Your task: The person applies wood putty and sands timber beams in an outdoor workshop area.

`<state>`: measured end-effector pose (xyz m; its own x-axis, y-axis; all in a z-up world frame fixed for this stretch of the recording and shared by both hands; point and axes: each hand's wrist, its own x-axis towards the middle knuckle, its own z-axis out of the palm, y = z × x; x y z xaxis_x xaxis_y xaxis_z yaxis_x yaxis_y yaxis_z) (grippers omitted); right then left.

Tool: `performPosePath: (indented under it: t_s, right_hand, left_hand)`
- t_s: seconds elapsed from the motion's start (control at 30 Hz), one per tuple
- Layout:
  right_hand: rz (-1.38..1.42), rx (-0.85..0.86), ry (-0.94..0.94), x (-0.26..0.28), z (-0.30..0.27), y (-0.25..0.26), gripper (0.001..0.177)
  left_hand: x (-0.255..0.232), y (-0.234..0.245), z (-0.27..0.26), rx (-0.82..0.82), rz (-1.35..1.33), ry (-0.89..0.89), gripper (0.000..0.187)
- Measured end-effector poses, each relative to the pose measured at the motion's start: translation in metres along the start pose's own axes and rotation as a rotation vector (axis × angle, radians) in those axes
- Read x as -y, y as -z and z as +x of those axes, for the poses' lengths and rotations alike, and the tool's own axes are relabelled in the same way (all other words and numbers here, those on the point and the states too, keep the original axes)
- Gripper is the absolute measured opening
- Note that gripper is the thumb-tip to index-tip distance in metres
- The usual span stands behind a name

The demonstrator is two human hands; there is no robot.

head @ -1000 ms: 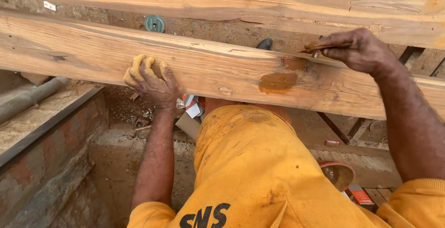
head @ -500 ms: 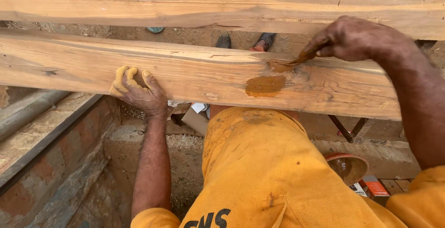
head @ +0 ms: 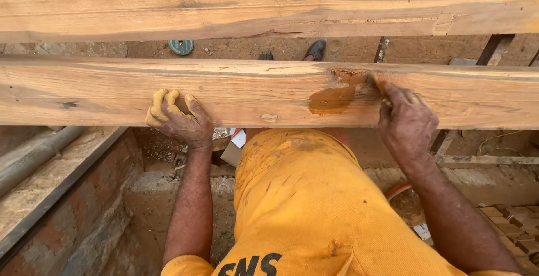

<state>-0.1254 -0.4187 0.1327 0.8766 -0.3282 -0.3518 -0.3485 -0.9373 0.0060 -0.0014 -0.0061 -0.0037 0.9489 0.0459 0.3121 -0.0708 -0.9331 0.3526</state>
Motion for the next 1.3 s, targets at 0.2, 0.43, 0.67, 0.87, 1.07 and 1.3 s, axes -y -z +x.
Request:
performPosePath:
  t_s: [0.2, 0.43, 0.67, 0.87, 1.07, 1.3]
  right_hand:
    - [0.174, -0.126, -0.040, 0.055, 0.019, -0.015, 0.026]
    - [0.099, -0.129, 0.257, 0.070, 0.011, -0.020, 0.027]
    - [0.007, -0.312, 0.229, 0.049, 0.007, -0.006, 0.037]
    - [-0.022, -0.166, 0.245, 0.045, -0.005, -0.008, 0.036]
    - [-0.075, 0.336, 0.051, 0.011, 0.008, 0.041, 0.032]
    - [0.398, 0.339, -0.039, -0.032, 0.100, 0.055, 0.017]
  left_hand:
    - [0.001, 0.003, 0.002, 0.023, -0.015, 0.020, 0.035]
    - [-0.004, 0.012, 0.004, 0.061, 0.003, 0.001, 0.032]
    - [0.001, 0.007, 0.005, 0.067, -0.023, 0.004, 0.031]
    - [0.001, 0.008, 0.002, 0.083, 0.012, 0.001, 0.032]
    - [-0.003, 0.016, 0.004, 0.093, -0.011, 0.012, 0.033]
    - [-0.002, 0.014, 0.004, 0.100, -0.018, -0.024, 0.032]
